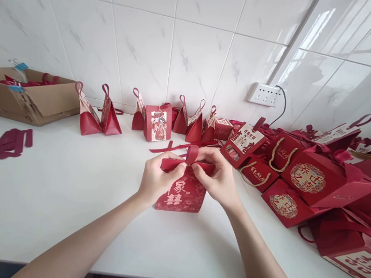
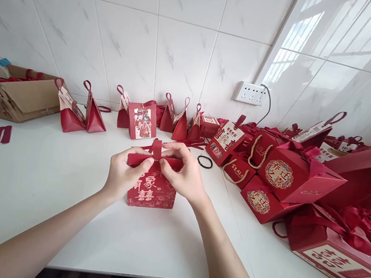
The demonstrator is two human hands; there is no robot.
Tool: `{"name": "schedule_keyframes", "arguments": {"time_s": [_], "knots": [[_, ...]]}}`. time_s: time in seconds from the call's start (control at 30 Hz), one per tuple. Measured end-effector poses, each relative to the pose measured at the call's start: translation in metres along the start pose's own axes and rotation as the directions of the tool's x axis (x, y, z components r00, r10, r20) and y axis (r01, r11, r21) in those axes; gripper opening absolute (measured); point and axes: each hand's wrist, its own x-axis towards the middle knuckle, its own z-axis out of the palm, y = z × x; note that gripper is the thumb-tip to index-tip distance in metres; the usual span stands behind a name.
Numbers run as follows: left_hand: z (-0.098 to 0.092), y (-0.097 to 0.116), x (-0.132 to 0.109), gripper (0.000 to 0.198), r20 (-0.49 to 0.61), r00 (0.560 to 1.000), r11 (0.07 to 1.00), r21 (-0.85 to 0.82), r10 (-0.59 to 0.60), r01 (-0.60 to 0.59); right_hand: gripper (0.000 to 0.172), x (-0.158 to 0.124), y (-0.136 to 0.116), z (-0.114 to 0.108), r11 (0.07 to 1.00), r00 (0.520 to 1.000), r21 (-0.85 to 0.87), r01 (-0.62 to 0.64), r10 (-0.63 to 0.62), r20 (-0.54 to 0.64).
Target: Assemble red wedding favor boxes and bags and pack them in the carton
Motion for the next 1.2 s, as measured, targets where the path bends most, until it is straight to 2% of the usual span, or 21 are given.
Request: {"name": "schedule_keyframes", "arguments": {"time_s": [0.07, 0.2, 0.43, 0.6, 0.73, 0.83, 0.9, 1.0, 1.2], "knots": [[0.0, 0.001, 0.001, 0.007, 0.005, 1.0, 1.0, 0.013, 0.008, -0.008, 0.023, 0.0, -0.002, 0.003, 0.999, 0.999, -0.009, -0.034, 0.034, -0.022], [-0.001, 0.002, 0.002, 0.011, 0.012, 1.0, 0.999, 0.03, 0.016, -0.016, 0.01, -0.001, -0.004, 0.009, 0.997, 0.994, -0.032, -0.069, 0.066, -0.092], [-0.002, -0.003, 0.003, 0.011, 0.064, 0.996, 0.997, -0.034, 0.069, -0.067, 0.015, -0.002, -0.002, 0.008, 0.993, 0.99, 0.038, -0.111, 0.114, -0.088], [-0.003, -0.002, 0.005, 0.012, 0.112, 0.993, 0.998, -0.057, 0.04, -0.034, 0.02, -0.001, -0.001, 0.01, 0.972, 0.973, 0.139, -0.189, 0.205, -0.108], [-0.003, -0.001, 0.007, 0.011, 0.115, 0.992, 0.997, -0.074, 0.043, -0.035, 0.019, 0.001, -0.002, 0.007, 0.959, 0.97, 0.181, -0.219, 0.234, -0.064], [-0.004, -0.001, 0.008, 0.009, 0.139, 0.989, 0.995, -0.088, 0.051, -0.039, 0.029, 0.004, -0.008, 0.003, 0.968, 0.98, 0.158, -0.194, 0.198, -0.006], [-0.004, -0.001, 0.008, 0.008, 0.157, 0.986, 0.995, -0.09, 0.052, -0.038, 0.026, 0.007, -0.012, 0.0, 0.975, 0.987, 0.153, -0.163, 0.163, 0.012], [-0.005, -0.002, 0.009, 0.009, 0.158, 0.987, 0.996, -0.091, 0.039, -0.024, 0.011, 0.011, -0.015, 0.001, 0.981, 0.99, 0.157, -0.114, 0.126, -0.066], [-0.003, -0.003, 0.01, 0.009, 0.159, 0.987, 0.997, -0.082, 0.015, -0.002, 0.013, 0.008, -0.01, 0.017, 0.978, 0.948, 0.17, -0.12, 0.164, -0.274]]}}
